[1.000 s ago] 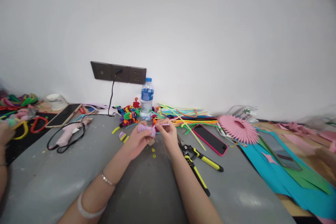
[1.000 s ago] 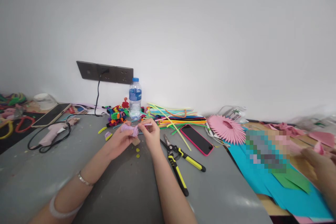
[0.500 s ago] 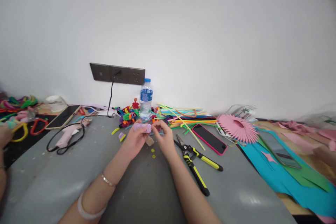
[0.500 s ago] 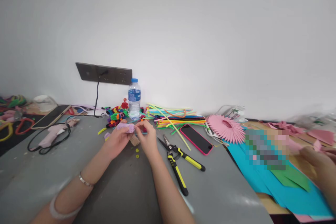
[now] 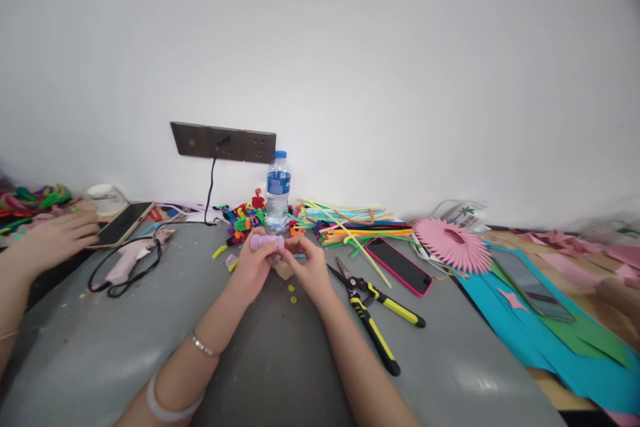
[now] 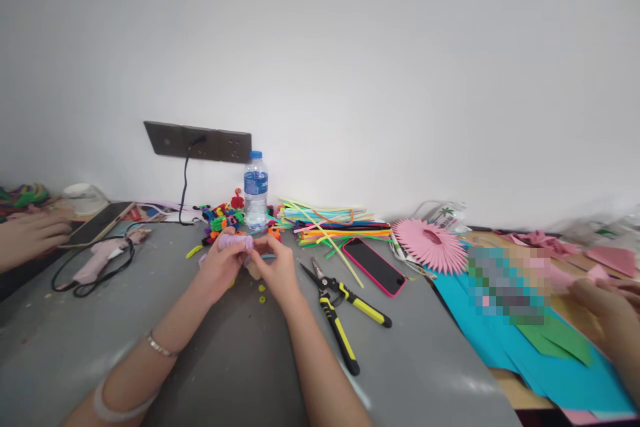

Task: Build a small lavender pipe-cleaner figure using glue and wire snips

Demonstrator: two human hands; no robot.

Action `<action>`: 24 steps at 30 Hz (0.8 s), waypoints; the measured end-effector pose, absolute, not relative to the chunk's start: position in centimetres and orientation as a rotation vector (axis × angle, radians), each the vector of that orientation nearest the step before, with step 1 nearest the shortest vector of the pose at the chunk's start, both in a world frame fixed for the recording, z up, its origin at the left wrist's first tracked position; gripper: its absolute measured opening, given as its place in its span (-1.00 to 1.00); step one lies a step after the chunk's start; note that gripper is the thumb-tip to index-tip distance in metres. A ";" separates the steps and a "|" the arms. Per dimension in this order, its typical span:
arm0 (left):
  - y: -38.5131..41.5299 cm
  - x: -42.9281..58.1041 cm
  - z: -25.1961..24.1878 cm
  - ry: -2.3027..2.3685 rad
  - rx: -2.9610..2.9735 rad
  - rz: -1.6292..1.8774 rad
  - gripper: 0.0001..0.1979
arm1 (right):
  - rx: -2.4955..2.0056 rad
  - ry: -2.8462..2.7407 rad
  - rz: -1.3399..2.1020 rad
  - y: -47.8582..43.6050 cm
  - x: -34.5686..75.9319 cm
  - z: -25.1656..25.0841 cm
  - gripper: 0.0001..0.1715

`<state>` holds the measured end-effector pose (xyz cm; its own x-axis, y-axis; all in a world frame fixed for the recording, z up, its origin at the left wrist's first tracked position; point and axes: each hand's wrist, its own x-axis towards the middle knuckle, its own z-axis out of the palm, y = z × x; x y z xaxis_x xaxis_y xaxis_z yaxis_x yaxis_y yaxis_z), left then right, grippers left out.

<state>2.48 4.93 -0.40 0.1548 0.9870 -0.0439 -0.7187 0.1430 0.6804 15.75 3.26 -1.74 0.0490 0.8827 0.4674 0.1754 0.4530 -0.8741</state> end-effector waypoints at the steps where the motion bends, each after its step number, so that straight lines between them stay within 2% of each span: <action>1: 4.9 2.5 -0.4 0.568 0.606 1.331 -0.61 | -0.989 -1.444 0.716 3.3 15.8 -1.7 -0.88; 6: 4.9 2.5 -0.4 0.581 0.658 1.329 -0.62 | -0.952 -1.486 0.718 3.2 15.8 -1.6 -0.75; 13: 4.3 2.8 0.2 0.544 0.679 1.342 -0.61 | -0.963 -1.445 0.721 3.0 15.5 -1.4 -0.80; 24: 4.1 2.8 0.6 0.617 0.847 1.464 -0.62 | -0.859 -1.323 0.904 3.3 15.2 -1.3 -0.72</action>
